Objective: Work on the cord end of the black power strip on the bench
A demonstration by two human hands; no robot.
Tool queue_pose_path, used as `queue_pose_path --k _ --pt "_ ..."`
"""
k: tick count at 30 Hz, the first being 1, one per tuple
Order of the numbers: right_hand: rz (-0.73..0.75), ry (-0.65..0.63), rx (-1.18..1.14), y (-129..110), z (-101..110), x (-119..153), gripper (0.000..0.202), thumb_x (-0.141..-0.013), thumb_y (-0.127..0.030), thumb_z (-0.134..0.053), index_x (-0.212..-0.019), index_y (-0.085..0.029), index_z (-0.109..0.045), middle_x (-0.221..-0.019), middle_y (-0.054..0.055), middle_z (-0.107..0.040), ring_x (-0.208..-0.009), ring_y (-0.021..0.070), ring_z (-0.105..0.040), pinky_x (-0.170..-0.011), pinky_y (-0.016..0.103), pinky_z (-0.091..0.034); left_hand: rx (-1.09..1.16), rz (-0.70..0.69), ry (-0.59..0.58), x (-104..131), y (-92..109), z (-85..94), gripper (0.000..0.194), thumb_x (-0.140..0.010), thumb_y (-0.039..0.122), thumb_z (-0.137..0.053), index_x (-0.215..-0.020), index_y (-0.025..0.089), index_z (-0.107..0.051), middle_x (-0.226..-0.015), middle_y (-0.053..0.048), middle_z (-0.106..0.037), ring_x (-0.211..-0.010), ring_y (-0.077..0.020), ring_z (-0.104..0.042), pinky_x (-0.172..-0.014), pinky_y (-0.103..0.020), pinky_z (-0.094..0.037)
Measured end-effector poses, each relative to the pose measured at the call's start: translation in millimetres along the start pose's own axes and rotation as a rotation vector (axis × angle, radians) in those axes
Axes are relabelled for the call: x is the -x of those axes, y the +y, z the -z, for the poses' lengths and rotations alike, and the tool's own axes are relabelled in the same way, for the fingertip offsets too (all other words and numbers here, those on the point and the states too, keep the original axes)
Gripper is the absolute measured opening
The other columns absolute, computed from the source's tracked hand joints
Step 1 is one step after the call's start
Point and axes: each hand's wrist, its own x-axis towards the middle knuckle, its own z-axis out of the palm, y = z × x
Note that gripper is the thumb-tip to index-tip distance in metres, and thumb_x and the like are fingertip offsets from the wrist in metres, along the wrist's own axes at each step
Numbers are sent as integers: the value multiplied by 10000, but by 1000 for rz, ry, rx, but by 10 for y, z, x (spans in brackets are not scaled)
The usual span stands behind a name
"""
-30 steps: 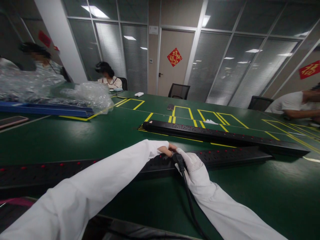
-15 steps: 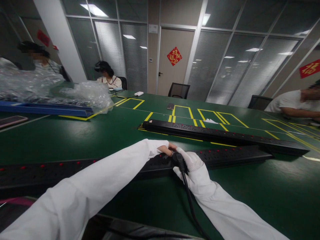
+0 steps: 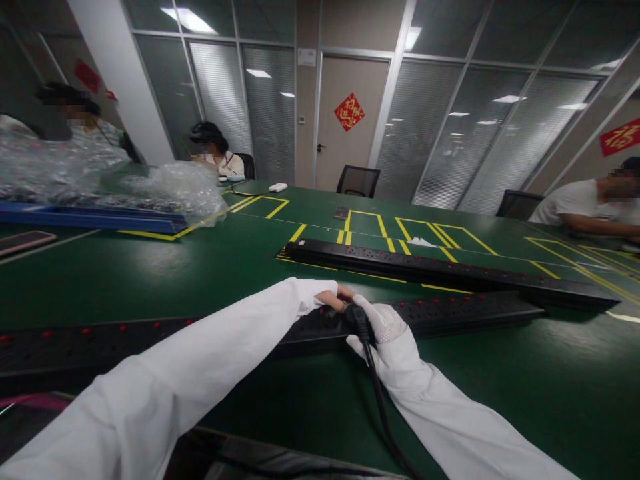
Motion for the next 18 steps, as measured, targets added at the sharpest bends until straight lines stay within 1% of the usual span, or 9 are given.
queue_pose_path --k 3,8,18 --pt "12 32 13 29 -37 21 642 -808 -421 -573 -1343 -127 -375 -1088 127 -572 -959 249 -536 -809 400 -479 -2 -4 -3 2 -15 9 275 -848 315 -583 -1061 142 -566 -1075 -57 -583 -974 -197 -569 -869 -427 -460" --pt "18 41 16 36 -56 31 626 -812 -368 -580 -1350 -128 -368 -1096 125 -574 -968 244 -536 -827 392 -473 -6 -8 -13 -16 -57 42 291 -849 312 -582 -1086 146 -555 -1075 -59 -583 -970 -194 -571 -870 -429 -460" --pt "40 87 50 65 -98 32 591 -827 -358 -559 -1345 -140 -377 -1061 115 -588 -937 240 -551 -804 380 -480 -13 -25 -14 -23 -80 58 291 -847 314 -585 -1083 146 -559 -1081 -60 -584 -981 -198 -569 -877 -434 -456"
